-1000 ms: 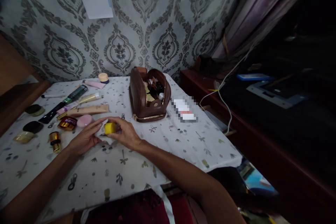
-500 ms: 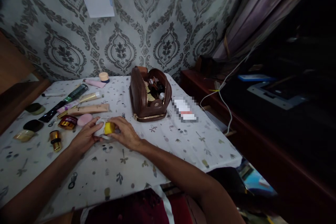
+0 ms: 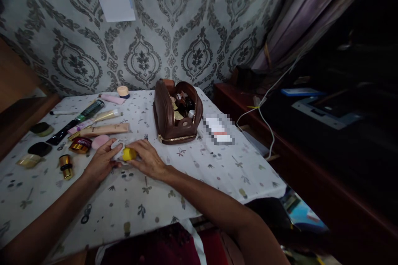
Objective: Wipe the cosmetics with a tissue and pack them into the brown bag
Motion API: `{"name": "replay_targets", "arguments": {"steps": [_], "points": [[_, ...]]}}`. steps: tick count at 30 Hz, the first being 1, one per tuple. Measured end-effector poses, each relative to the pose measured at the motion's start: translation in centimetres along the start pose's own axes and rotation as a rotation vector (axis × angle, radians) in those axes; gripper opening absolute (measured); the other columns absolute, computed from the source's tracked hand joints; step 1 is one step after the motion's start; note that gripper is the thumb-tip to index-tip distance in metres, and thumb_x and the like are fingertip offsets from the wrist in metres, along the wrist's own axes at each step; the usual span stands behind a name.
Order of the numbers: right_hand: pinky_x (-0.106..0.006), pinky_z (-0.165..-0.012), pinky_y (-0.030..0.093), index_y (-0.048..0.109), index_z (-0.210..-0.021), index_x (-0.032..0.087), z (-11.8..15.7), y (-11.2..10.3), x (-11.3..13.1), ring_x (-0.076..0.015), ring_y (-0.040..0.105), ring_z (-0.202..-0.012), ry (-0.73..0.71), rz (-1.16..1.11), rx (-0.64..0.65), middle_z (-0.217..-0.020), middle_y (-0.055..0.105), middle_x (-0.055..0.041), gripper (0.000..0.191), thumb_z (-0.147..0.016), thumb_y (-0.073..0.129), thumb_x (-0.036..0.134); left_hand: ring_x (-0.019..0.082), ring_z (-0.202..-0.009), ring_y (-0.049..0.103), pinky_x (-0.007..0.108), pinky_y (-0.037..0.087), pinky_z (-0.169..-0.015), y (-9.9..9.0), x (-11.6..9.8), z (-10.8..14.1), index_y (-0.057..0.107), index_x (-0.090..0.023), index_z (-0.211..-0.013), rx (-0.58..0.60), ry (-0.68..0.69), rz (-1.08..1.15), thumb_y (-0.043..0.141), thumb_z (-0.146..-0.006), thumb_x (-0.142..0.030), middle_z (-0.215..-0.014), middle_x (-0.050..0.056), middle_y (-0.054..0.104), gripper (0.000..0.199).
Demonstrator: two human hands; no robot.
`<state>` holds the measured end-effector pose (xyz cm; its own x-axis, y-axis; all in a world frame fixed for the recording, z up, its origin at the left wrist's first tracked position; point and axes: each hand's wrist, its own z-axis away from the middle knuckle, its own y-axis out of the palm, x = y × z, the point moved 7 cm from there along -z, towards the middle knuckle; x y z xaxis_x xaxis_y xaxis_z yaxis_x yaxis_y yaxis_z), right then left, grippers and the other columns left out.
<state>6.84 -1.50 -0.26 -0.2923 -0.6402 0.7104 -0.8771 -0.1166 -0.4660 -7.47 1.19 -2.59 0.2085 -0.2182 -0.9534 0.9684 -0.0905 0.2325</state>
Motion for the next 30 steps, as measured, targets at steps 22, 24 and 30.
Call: {"name": "replay_targets", "arguments": {"steps": [22,24,30], "points": [[-0.026,-0.068,0.046,0.059,-0.119,0.019,-0.1,-0.8,-1.3,-0.0152,0.058,-0.079,0.289,-0.194,-0.091,-0.092,0.062,-0.0032,0.037,-0.091,0.057,0.043,0.017,-0.073,0.063,0.024,0.057,-0.055,1.6,-0.5,1.0,0.064,-0.017,-0.109,0.156,0.111,-0.200,0.078,-0.070,-0.046,-0.093,0.004,0.068,0.050],[-0.027,-0.071,0.048,0.056,-0.125,0.021,-0.2,-0.6,-1.1,-0.0166,0.057,-0.086,0.235,-0.187,-0.073,-0.103,0.060,-0.0059,0.041,-0.089,0.061,0.040,0.017,-0.073,0.064,0.022,0.056,-0.052,1.1,-0.4,0.8,0.064,-0.018,-0.110,0.105,0.087,-0.162,0.079,-0.068,-0.050,-0.096,0.004,0.068,0.055],[-0.028,-0.071,0.050,0.058,-0.127,0.025,-0.2,0.0,-1.1,-0.0158,0.054,-0.083,0.196,-0.221,-0.023,-0.104,0.054,-0.0053,0.043,-0.085,0.067,0.032,0.015,-0.067,0.065,0.020,0.053,-0.046,0.1,0.2,0.2,0.064,-0.018,-0.104,0.016,0.031,-0.091,0.076,-0.068,-0.056,-0.091,0.002,0.069,0.054]]}}
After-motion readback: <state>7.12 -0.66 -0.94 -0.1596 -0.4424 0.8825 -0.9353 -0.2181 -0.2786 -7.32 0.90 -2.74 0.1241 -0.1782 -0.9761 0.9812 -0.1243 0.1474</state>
